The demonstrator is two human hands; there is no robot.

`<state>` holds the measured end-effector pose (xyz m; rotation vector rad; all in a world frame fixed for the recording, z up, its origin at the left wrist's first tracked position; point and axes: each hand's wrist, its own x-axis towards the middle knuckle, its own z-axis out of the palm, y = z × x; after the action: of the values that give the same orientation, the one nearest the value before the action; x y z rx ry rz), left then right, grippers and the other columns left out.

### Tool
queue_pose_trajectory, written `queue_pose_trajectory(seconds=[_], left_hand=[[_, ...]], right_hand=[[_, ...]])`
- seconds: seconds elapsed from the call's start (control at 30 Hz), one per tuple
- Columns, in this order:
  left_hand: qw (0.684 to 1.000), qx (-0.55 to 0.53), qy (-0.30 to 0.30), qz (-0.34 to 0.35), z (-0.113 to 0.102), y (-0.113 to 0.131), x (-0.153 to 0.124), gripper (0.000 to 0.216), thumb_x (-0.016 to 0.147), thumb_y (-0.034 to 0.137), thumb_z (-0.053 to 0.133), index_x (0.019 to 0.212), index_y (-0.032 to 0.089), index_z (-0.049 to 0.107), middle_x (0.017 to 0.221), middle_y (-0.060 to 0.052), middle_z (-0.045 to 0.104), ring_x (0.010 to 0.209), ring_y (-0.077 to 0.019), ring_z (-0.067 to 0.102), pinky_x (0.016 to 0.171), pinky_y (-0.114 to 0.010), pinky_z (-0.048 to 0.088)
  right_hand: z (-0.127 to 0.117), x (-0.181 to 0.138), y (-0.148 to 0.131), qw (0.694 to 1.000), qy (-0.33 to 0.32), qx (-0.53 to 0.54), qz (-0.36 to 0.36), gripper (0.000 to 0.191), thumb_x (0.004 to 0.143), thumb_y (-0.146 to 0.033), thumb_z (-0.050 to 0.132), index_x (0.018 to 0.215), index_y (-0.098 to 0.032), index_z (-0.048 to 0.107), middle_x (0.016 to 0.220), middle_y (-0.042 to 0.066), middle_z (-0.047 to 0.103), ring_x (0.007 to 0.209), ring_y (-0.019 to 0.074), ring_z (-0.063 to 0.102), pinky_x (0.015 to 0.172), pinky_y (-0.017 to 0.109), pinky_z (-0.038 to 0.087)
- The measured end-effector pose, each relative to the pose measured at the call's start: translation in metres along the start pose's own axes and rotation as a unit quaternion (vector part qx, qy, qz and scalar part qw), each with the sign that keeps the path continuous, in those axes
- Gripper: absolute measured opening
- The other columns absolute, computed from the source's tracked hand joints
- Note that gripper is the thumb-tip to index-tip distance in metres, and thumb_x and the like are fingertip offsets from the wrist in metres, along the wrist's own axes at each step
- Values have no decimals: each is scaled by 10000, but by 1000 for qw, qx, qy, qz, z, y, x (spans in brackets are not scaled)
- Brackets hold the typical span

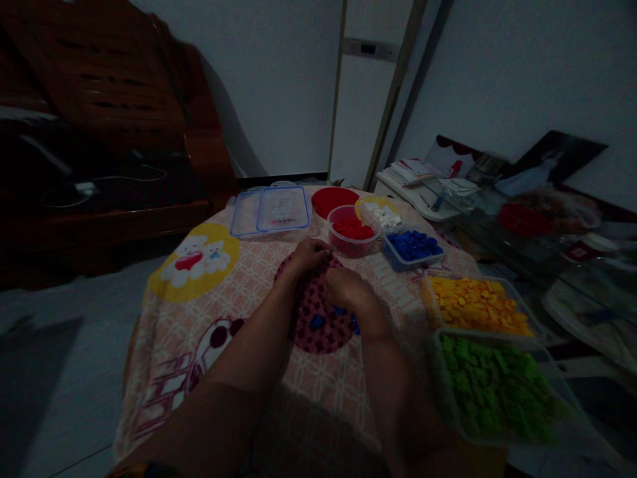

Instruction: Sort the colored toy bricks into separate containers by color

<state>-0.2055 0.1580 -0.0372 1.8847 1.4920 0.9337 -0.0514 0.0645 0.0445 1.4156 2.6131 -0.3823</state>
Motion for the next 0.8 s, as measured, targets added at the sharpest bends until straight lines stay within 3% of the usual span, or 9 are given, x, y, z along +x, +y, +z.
queue_pose_trajectory(seconds=[0.17, 0.27, 0.33, 0.43, 0.53, 0.6, 0.7, 0.8], left_hand=[[1000, 2, 2, 8, -1, 2, -1, 270, 750, 291, 585, 862, 141, 779, 821, -53, 768, 745, -186, 661, 698, -265, 503], [1000, -9, 1, 4, 0, 2, -1, 273, 748, 283, 584, 871, 138, 780, 818, -53, 768, 727, -181, 655, 694, -266, 502], [1000, -10, 2, -3, 0, 1, -1, 264, 745, 276, 588, 864, 142, 782, 810, -50, 768, 712, -178, 651, 686, -264, 497], [1000, -9, 1, -9, 0, 1, -1, 256, 748, 271, 592, 865, 152, 786, 804, -44, 767, 703, -175, 648, 685, -259, 491], [1000, -6, -1, -13, -1, 3, -1, 253, 749, 268, 598, 868, 151, 789, 792, -44, 761, 694, -175, 645, 687, -258, 489], [1000, -3, -2, -15, -1, 3, -2, 249, 750, 265, 601, 866, 148, 788, 795, -47, 761, 693, -176, 644, 695, -263, 491], [1000, 0, 1, -13, -1, 4, -2, 247, 753, 258, 596, 866, 148, 786, 812, -49, 765, 707, -179, 648, 711, -271, 494], [1000, -1, 5, -13, -1, 4, -2, 241, 755, 263, 599, 856, 149, 785, 811, -52, 763, 711, -183, 652, 710, -274, 492]], right_hand=[[-7, -1, 16, 997, 25, 71, -8, 156, 760, -121, 617, 806, -172, 757, 872, 89, 764, 885, 213, 708, 775, 250, 495], [-10, -6, 39, 979, 96, 174, 38, 125, 701, -100, 650, 739, -170, 745, 721, 39, 732, 748, 177, 695, 698, 228, 492], [-8, -9, 60, 947, 171, 258, 92, 147, 698, -118, 652, 800, -158, 749, 679, 22, 710, 662, 161, 677, 642, 229, 501], [-2, -12, 95, 863, 309, 361, 169, 237, 744, -209, 624, 935, -139, 747, 708, 36, 715, 599, 165, 668, 588, 256, 530], [2, -15, 122, 775, 450, 368, 249, 367, 727, -242, 622, 1045, -93, 729, 826, 99, 738, 675, 208, 701, 627, 303, 570], [2, -17, 132, 734, 505, 358, 278, 458, 724, -231, 600, 1144, -76, 699, 949, 133, 743, 746, 225, 719, 684, 324, 587], [-1, -21, 135, 713, 542, 341, 286, 517, 736, -198, 543, 1225, -81, 665, 1073, 152, 732, 851, 229, 732, 788, 337, 587], [-3, -22, 133, 721, 543, 326, 282, 487, 743, -190, 529, 1192, -80, 685, 1079, 156, 736, 895, 234, 729, 824, 337, 579]])
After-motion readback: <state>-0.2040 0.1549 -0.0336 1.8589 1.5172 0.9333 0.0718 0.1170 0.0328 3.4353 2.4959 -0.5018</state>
